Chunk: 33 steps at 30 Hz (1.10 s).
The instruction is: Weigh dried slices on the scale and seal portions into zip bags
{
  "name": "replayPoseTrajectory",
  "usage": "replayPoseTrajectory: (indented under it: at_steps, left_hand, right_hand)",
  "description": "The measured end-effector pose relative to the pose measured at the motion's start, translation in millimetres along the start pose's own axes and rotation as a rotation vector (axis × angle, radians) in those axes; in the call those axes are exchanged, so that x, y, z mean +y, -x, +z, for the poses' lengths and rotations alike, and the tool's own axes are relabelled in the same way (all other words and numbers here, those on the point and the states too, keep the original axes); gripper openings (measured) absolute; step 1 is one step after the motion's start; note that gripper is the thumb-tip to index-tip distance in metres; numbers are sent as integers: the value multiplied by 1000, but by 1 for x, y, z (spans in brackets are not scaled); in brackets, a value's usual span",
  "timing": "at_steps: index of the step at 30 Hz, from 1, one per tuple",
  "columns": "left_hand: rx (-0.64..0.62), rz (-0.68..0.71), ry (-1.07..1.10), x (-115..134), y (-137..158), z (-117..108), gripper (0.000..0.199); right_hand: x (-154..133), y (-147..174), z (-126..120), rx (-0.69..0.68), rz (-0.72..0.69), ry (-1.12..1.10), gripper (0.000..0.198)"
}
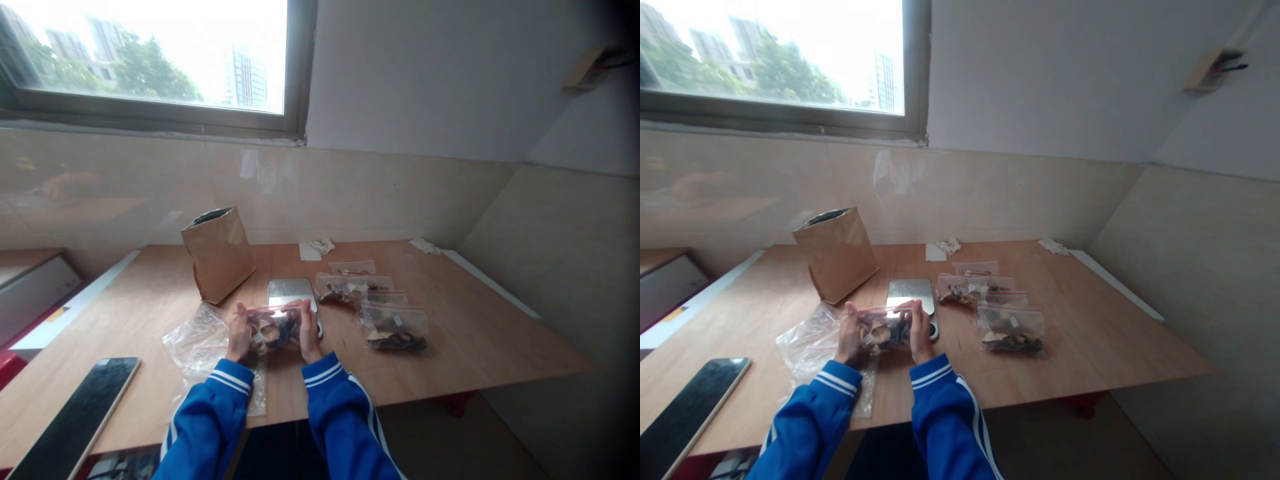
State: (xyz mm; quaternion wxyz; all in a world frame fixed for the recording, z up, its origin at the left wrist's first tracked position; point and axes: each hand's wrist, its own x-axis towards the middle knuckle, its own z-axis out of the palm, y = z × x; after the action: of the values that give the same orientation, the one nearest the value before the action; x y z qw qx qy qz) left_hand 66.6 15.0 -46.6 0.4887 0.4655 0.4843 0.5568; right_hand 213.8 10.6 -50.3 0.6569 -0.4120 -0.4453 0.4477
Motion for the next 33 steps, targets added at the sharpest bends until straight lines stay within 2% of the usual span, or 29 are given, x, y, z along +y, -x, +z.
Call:
replayPoseTrajectory:
  at_steps: [4, 9, 10, 12, 14, 16, 18, 22, 25, 28, 31, 33]
  left_hand:
    - [-39, -30, 9, 2, 0, 0, 85]
    - [-180, 61, 50, 1, -1, 0, 86]
    - [-200, 89, 49, 1, -1, 0, 87]
    - [-206, 153, 25, 1, -1, 0, 83]
    - [-169, 233, -29, 2, 0, 0, 69]
    - [-139, 323, -135, 3, 2, 0, 52]
    - [-141, 430, -291, 3, 5, -1, 40]
    - [-138, 696, -518, 0, 8, -4, 25]
    - [25, 790, -531, 3, 7, -2, 23]
    - [308, 707, -553, 18, 1, 2, 23]
    - [563, 633, -604, 36, -13, -4, 46]
    - [609, 665, -678, 42, -26, -17, 70]
  right_hand:
    - [0, 1, -1, 104, 12, 76, 66]
    - [-16, 2, -15, 73, 15, 124, 67]
    - [-23, 0, -22, 82, 2, 160, 67]
    - [-40, -8, -42, 198, -50, 239, 68]
    - [-57, -22, -67, 291, -98, 341, 67]
    - [-70, -39, -95, 315, -178, 442, 63]
    - [-76, -56, -121, 353, -230, 570, 61]
    - [-70, -75, -153, 345, -170, 885, 52]
    - [-62, -71, -155, 381, -234, 1194, 50]
    - [-56, -55, -143, 378, -414, 1364, 47]
    - [-47, -38, -131, 202, -511, 1448, 42]
    - [-38, -29, -128, 89, -494, 1519, 42]
